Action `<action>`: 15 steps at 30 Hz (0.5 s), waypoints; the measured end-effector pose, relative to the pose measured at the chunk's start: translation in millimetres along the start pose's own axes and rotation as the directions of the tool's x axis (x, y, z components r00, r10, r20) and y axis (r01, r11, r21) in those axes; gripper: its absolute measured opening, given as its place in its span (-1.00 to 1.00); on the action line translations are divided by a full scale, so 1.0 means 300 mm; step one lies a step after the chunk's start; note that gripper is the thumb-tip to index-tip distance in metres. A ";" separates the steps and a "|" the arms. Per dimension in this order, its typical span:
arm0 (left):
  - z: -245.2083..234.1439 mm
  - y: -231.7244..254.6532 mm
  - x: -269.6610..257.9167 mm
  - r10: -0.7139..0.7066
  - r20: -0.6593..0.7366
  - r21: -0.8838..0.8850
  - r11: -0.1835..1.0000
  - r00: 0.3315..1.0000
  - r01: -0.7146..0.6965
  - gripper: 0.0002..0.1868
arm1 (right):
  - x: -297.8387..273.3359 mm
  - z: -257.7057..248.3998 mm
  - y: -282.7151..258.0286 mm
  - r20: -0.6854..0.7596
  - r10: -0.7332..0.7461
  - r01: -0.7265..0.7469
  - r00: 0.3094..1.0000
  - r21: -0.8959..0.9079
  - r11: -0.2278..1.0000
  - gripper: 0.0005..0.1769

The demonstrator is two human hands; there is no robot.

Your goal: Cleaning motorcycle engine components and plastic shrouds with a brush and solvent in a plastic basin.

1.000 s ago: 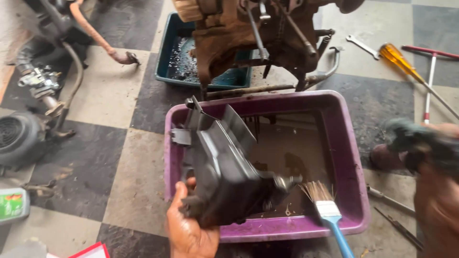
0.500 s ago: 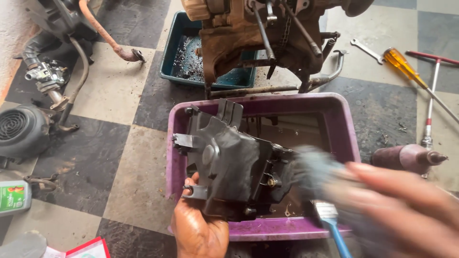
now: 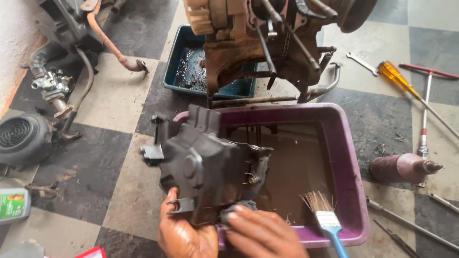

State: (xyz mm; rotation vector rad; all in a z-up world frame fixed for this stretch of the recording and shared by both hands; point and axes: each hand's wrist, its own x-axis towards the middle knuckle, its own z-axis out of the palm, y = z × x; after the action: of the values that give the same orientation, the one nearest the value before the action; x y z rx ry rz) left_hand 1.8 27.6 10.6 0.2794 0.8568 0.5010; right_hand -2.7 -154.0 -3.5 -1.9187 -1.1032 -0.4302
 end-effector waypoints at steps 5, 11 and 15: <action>0.001 0.026 0.007 -0.015 -0.035 -0.019 1.000 0.999 0.014 -0.60 | 0.108 -0.243 0.036 -0.312 0.488 -0.337 0.815 0.428 0.838 -0.81; -0.024 -0.070 -0.002 -0.166 0.099 0.004 0.986 0.981 0.167 -0.54 | 0.198 -0.301 0.105 -0.529 0.437 -0.484 0.728 0.056 0.873 -0.59; -0.123 -0.119 0.033 -0.147 0.173 0.129 0.984 0.974 0.125 -0.44 | 0.189 -0.238 0.123 -0.386 0.338 -0.444 0.858 -0.227 0.867 -0.49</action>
State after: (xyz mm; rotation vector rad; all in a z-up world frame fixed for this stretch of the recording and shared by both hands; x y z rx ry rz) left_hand -10.3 3.8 -34.2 0.3661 0.7225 0.2924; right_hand 67.1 -190.8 55.3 -2.1769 -0.4126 -0.6954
